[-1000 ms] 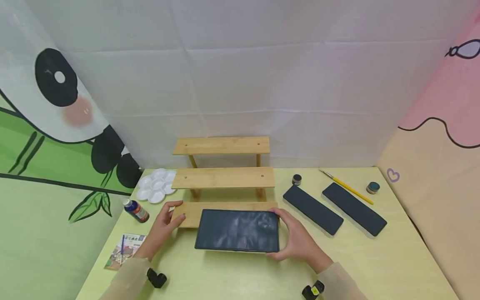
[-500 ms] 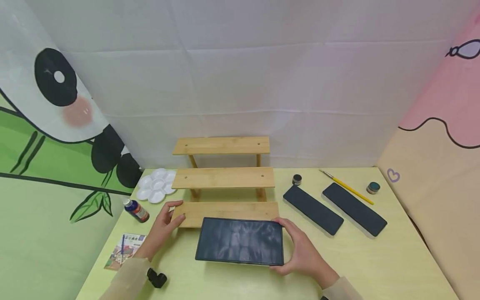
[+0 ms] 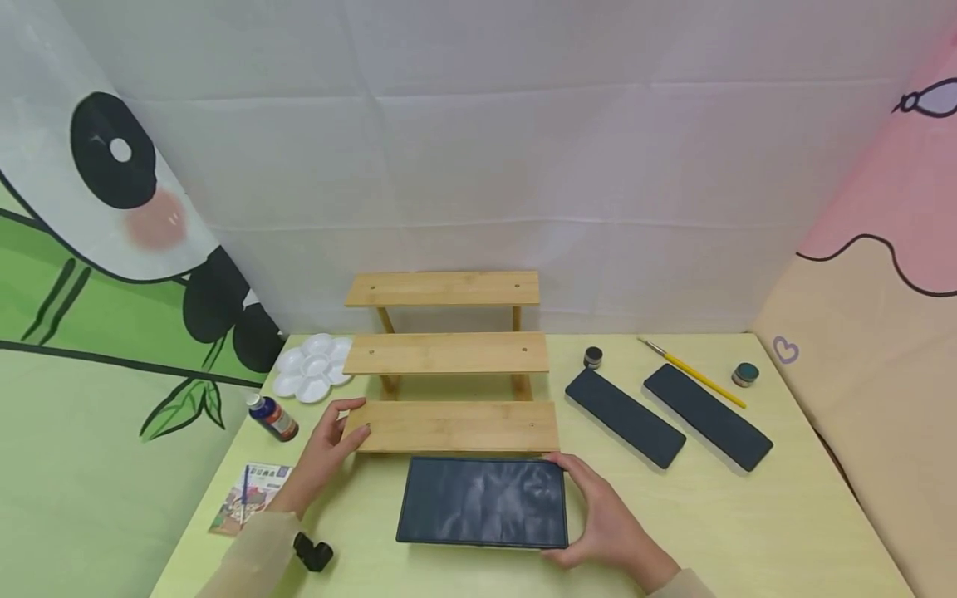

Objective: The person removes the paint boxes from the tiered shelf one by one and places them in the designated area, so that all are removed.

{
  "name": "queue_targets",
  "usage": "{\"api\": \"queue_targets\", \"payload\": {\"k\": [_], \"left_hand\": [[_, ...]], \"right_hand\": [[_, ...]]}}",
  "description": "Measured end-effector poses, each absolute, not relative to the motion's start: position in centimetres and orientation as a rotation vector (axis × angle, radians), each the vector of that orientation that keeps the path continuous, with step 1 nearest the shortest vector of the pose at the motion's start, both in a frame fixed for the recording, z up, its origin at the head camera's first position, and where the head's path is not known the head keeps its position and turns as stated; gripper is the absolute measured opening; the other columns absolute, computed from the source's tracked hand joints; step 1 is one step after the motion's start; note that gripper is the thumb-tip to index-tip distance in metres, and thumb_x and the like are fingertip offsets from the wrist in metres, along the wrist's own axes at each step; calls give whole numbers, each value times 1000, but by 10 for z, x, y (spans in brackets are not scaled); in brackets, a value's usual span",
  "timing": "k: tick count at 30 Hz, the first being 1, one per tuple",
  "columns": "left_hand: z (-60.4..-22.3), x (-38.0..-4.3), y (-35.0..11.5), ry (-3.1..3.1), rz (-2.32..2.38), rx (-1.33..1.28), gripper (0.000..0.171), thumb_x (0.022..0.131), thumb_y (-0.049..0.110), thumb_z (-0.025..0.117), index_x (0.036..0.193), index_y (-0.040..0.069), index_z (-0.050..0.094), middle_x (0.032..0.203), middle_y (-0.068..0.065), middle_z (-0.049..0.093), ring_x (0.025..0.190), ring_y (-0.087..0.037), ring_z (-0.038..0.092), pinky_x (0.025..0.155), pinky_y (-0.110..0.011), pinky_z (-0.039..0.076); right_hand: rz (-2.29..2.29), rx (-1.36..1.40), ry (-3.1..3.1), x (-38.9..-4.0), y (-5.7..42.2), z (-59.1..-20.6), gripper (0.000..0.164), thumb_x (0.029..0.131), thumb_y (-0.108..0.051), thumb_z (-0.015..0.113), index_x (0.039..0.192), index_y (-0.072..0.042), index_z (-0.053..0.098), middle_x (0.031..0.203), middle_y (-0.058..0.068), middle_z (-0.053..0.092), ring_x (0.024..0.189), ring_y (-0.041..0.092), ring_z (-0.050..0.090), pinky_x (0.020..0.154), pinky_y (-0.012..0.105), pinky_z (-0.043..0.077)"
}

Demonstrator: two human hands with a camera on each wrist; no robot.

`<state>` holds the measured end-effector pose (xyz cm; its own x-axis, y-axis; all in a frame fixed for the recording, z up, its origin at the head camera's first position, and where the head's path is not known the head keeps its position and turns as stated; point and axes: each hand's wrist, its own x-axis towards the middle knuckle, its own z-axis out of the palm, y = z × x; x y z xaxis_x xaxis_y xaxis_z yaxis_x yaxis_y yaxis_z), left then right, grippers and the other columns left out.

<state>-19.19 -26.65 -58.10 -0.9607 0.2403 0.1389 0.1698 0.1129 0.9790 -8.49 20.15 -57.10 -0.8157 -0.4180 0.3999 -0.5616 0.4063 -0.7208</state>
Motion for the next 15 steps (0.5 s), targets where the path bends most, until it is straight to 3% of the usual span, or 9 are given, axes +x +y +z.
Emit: {"api": "queue_targets", "payload": {"k": [8, 15], "left_hand": [[-582, -193, -267, 2301, 2017, 435, 49, 105, 6, 65, 148, 1, 44, 117, -22, 69, 99, -18, 70, 80, -30, 58], [-581, -192, -267, 2280, 2029, 406, 49, 104, 8, 67, 148, 4, 45, 119, -19, 69, 101, -18, 70, 81, -31, 58]], "right_hand": [[1382, 860, -2588, -89, 199, -585, 119, 54, -38, 105, 153, -7, 47, 147, 8, 57, 135, 17, 53, 111, 21, 35], [1392, 816, -2641, -89, 196, -592, 116, 55, -42, 105, 152, -10, 49, 147, -1, 56, 133, 19, 54, 111, 26, 37]]}}
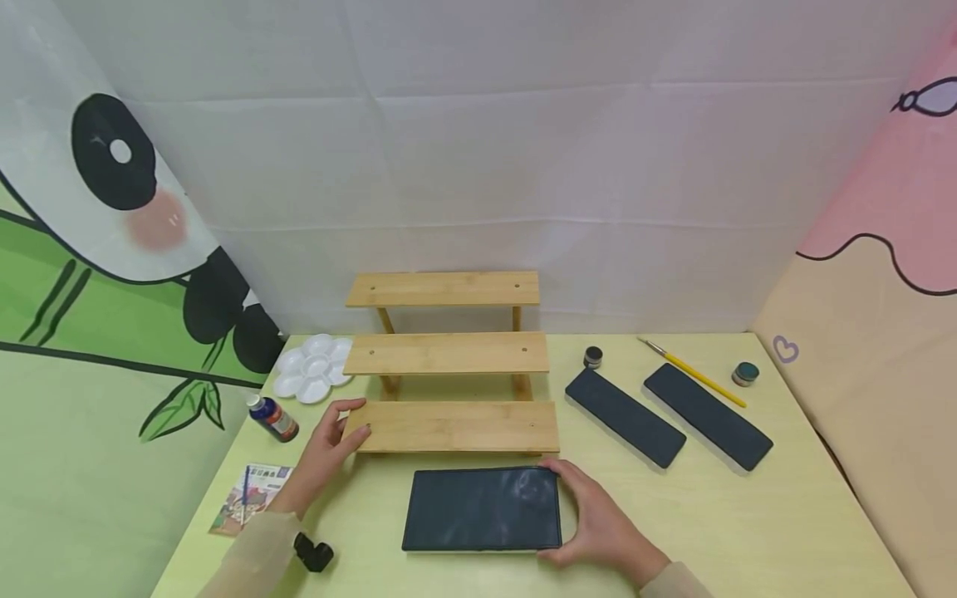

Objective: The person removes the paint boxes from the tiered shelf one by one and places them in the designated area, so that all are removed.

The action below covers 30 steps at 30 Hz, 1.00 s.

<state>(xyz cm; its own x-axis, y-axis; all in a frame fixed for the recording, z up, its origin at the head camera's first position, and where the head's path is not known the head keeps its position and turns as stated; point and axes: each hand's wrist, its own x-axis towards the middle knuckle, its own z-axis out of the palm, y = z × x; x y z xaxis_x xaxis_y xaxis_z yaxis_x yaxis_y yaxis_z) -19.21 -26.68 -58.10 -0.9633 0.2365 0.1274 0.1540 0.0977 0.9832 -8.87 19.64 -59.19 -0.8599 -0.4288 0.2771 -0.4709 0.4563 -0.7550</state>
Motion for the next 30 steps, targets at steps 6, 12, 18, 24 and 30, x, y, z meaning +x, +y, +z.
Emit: {"api": "queue_targets", "payload": {"k": [6, 12, 18, 24, 30], "left_hand": [[-580, -191, -267, 2273, 2031, 462, 50, 105, 6, 64, 149, -1, 41, 119, -23, 67, 101, -16, 69, 81, -30, 57], [-580, -192, -268, 2268, 2033, 470, 50, 105, 6, 64, 149, -2, 40, 120, -25, 67, 101, -15, 69, 81, -29, 57], [-582, -193, -268, 2279, 2029, 449, 49, 104, 6, 65, 148, 0, 43, 120, -24, 67, 100, -15, 68, 80, -29, 57], [-582, -193, -268, 2270, 2027, 427, 51, 104, 8, 67, 149, 1, 43, 117, -20, 69, 99, -17, 69, 80, -30, 57], [-582, -193, -268, 2268, 2020, 434, 54, 104, 8, 66, 150, -2, 40, 117, -21, 68, 99, -18, 69, 80, -30, 57]], "right_hand": [[1403, 799, -2667, -89, 195, -594, 115, 56, -42, 104, 151, -10, 49, 147, 0, 57, 135, 19, 53, 112, 26, 36], [1407, 803, -2693, -90, 194, -595, 115, 56, -44, 104, 151, -10, 49, 148, -2, 56, 136, 18, 52, 113, 25, 36], [1344, 797, -2740, -88, 193, -594, 117, 55, -48, 103, 151, -12, 49, 147, -8, 54, 134, 18, 53, 111, 34, 42], [1210, 776, -2812, -87, 193, -594, 118, 55, -62, 99, 152, -15, 50, 151, -4, 51, 138, 20, 50, 108, 45, 46], [1157, 739, -2862, -85, 193, -593, 117, 56, -68, 96, 153, -20, 50, 160, 6, 45, 147, 34, 41, 107, 60, 43]]}}
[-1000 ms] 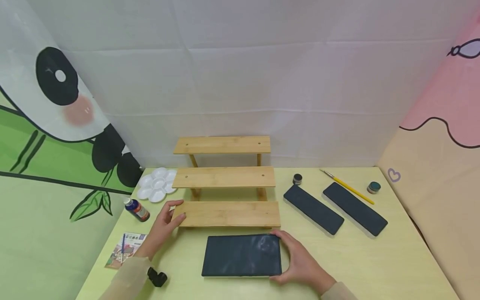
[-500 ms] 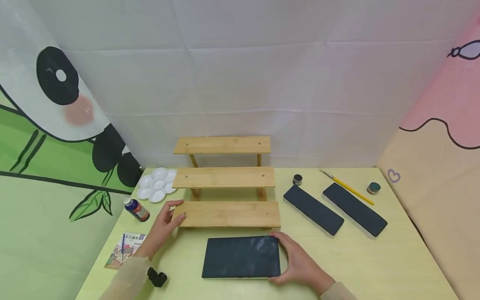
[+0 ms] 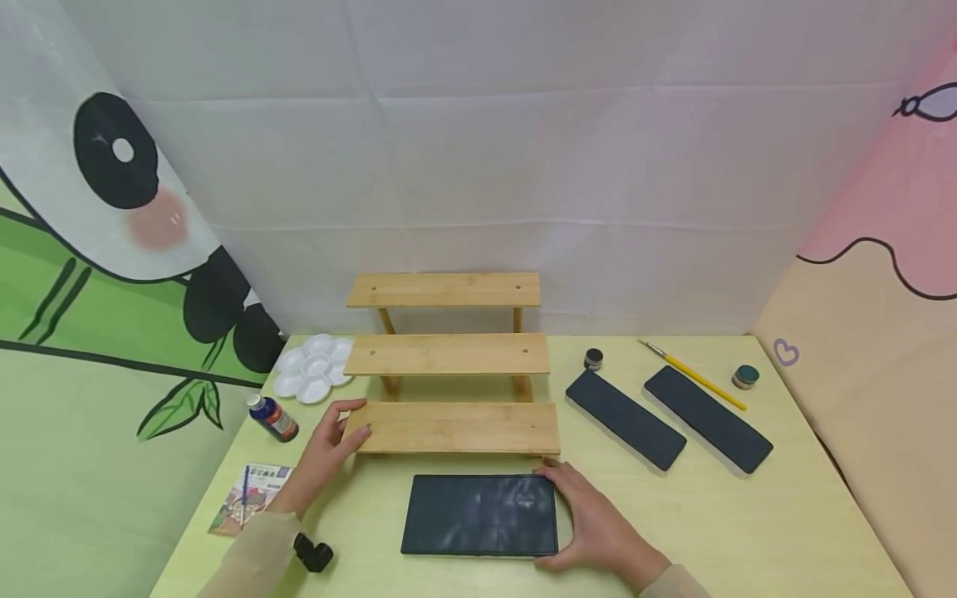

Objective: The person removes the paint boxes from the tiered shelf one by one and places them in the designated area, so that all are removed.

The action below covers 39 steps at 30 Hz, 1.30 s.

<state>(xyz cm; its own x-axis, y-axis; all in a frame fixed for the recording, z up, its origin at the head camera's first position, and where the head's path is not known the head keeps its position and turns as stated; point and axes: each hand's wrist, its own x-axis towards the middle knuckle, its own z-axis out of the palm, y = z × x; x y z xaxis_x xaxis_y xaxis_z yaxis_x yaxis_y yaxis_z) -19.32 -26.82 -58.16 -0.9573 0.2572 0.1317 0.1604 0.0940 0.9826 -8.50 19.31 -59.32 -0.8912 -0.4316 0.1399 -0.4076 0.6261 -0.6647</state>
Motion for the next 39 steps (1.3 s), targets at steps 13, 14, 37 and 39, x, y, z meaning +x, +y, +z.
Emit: {"api": "queue_targets", "payload": {"k": [13, 14, 37, 39], "left_hand": [[-581, -193, -267, 2264, 2021, 407, 52, 104, 10, 67, 149, 3, 43, 125, -26, 66, 103, -19, 70, 82, -31, 58], [-581, -193, -267, 2268, 2018, 406, 52, 104, 10, 67, 149, 2, 42, 125, -26, 65, 103, -19, 70, 82, -31, 58], [-555, -201, -280, 2671, 1575, 397, 45, 100, 28, 75, 140, 13, 61, 141, -5, 61, 121, -30, 58, 96, -45, 49], [-547, -201, -283, 2735, 1495, 401, 41, 101, 29, 73, 138, 13, 63, 136, -4, 64, 115, -27, 61, 92, -39, 51]], "right_hand": [[-1049, -771, 2823, -88, 193, -594, 122, 57, -73, 93, 153, -13, 47, 164, 6, 39, 151, 37, 33, 109, 61, 40], [-1051, -777, 2820, -88, 193, -594, 123, 57, -73, 93, 154, -13, 47, 164, 5, 39, 151, 37, 33, 109, 61, 40], [-1120, -840, 2713, -93, 218, -577, 101, 77, -56, 90, 160, -20, 44, 161, -3, 43, 147, 25, 42, 113, 44, 41], [-1147, -879, 2742, -96, 227, -571, 75, 88, -44, 85, 152, -18, 55, 152, -5, 54, 140, 21, 50, 110, 38, 43]]}}
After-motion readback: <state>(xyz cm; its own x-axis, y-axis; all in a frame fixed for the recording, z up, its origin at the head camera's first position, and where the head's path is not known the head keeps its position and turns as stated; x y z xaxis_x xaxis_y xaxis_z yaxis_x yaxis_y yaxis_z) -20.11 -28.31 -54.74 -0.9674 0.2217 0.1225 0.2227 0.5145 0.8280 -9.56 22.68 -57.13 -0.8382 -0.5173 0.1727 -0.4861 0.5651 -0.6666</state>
